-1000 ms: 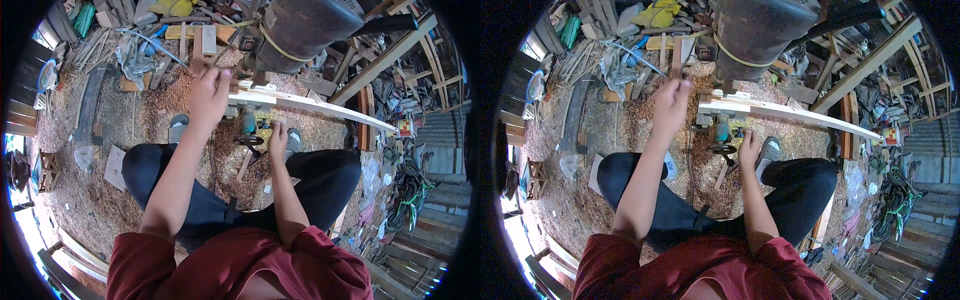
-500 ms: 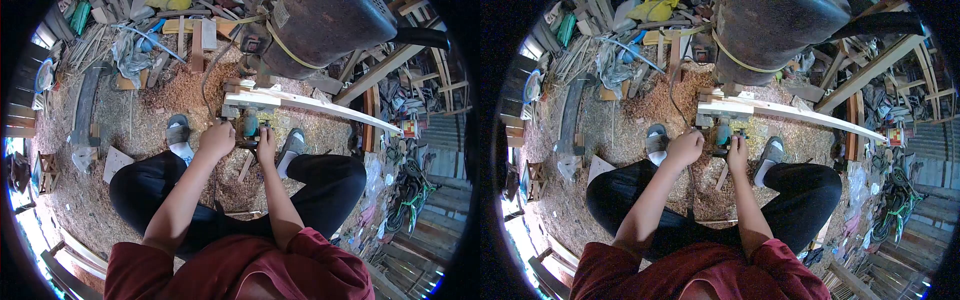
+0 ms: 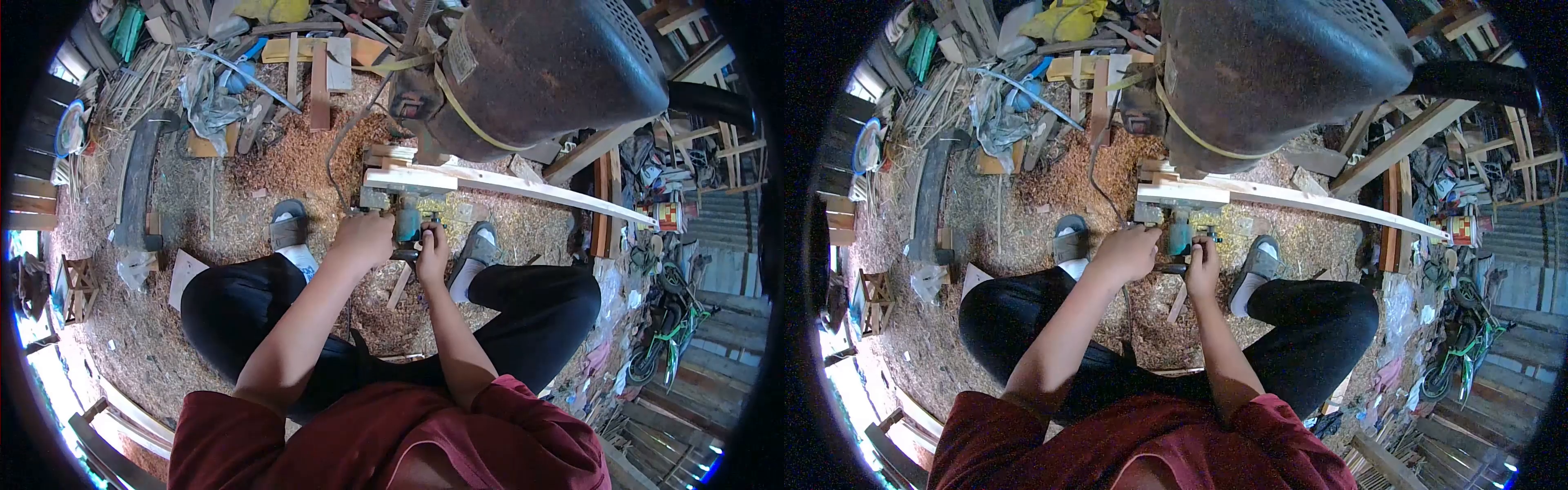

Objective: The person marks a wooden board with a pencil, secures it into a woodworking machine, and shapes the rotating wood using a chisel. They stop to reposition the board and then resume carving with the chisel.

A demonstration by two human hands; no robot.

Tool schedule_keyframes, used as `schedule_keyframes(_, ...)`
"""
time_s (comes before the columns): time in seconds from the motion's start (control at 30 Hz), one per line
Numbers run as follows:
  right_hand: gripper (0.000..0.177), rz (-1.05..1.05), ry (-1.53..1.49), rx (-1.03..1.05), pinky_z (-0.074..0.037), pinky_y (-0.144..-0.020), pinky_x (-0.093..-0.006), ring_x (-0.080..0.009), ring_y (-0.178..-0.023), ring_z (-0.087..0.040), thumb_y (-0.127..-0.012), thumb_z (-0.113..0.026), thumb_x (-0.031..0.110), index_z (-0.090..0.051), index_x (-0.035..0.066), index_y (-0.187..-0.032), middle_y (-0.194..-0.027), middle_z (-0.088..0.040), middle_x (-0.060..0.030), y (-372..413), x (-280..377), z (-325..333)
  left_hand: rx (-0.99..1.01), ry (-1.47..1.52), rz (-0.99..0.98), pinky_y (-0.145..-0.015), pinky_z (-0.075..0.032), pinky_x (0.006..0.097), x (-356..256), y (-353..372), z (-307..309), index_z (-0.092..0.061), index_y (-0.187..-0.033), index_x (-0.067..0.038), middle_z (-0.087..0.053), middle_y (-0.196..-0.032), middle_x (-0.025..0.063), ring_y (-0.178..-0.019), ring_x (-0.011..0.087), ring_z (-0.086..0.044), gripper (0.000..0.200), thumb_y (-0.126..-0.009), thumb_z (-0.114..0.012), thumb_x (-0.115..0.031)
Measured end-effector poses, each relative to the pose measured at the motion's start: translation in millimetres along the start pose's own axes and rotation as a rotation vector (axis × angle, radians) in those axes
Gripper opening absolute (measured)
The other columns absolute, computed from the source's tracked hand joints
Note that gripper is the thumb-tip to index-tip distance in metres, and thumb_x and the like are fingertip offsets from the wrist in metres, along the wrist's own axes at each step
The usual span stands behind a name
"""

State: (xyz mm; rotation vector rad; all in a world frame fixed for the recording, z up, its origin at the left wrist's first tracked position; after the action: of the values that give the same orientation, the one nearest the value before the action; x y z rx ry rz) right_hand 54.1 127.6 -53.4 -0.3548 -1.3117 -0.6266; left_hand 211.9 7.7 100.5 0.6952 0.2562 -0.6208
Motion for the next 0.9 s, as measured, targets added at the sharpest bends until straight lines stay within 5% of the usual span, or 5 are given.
schedule_keyframes(0.13,0.014,0.025,-0.014,0.004,-0.048,-0.086,-0.0328,-0.0188,-0.09,-0.06,-0.101,-0.049,0.007,-0.059,-0.002,-0.107,-0.093,-0.063,-0.0101,0.5,9.1,-0.9,-0.036,-0.048,-0.063,-0.094,-0.055,0.0517,-0.2,-10.1,-3.6,-0.062,-0.134,-0.006,-0.069,-0.122,0.0225,-0.111,0.0398,-0.068,0.042,-0.095,-0.057,-0.02)
schedule_keyframes(0.2,0.014,0.039,-0.027,-0.013,-0.048,-0.085,-0.0321,-0.018,-0.089,-0.059,-0.101,-0.049,0.007,-0.059,-0.002,-0.106,-0.092,-0.061,-0.0097,2.0,13.7,-1.9,-0.107,-0.003,-0.087,-0.093,-0.056,0.049,-1.3,-12.9,-4.2,-0.07,-0.113,-0.006,-0.073,-0.114,0.0204,-0.109,0.0374,-0.071,0.029,-0.087,-0.06,-0.015)
schedule_keyframes(0.3,0.013,0.033,-0.006,-0.014,-0.047,-0.083,-0.032,-0.0172,-0.087,-0.058,-0.101,-0.049,0.006,-0.059,-0.002,-0.105,-0.091,-0.06,-0.009,1.5,14.5,-2.0,0.012,-0.018,-0.075,-0.094,-0.055,0.0508,-1.5,-19.7,-0.2,-0.062,-0.135,-0.006,-0.07,-0.119,0.022,-0.109,0.0402,-0.069,0.043,-0.095,-0.056,-0.02)
schedule_keyframes(0.73,0.013,0.009,-0.009,-0.015,-0.046,-0.079,-0.0327,-0.0168,-0.082,-0.055,-0.1,-0.049,0.005,-0.058,-0.002,-0.106,-0.089,-0.06,-0.0081,3.1,13.7,-1.3,0.035,-0.065,-0.075,-0.097,-0.054,0.0509,-11.1,-11.7,5.1,-0.062,-0.133,-0.006,-0.069,-0.124,0.0216,-0.113,0.0397,-0.068,0.043,-0.092,-0.055,-0.017)
schedule_keyframes(0.9,0.02,0.039,-0.017,-0.019,-0.042,-0.07,-0.0307,-0.0131,-0.075,-0.047,-0.105,-0.046,0.016,-0.06,0.002,-0.105,-0.081,-0.051,-0.0028,4.4,17.9,-2.2,0.068,-0.092,-0.049,-0.099,-0.054,0.0497,-16.1,-3.0,3.6,-0.064,-0.129,-0.004,-0.067,-0.128,0.0209,-0.116,0.0392,-0.067,0.04,-0.09,-0.055,-0.01)
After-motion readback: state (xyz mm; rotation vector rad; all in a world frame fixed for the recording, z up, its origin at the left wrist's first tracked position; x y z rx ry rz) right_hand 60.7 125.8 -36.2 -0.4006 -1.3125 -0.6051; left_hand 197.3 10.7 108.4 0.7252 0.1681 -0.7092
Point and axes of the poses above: each hand's wrist, its own y-axis away from the middle knuckle, its own z-axis out of the back of the hand, x = y × z, the point moved 1 cm from there along -y, towards the middle knuckle
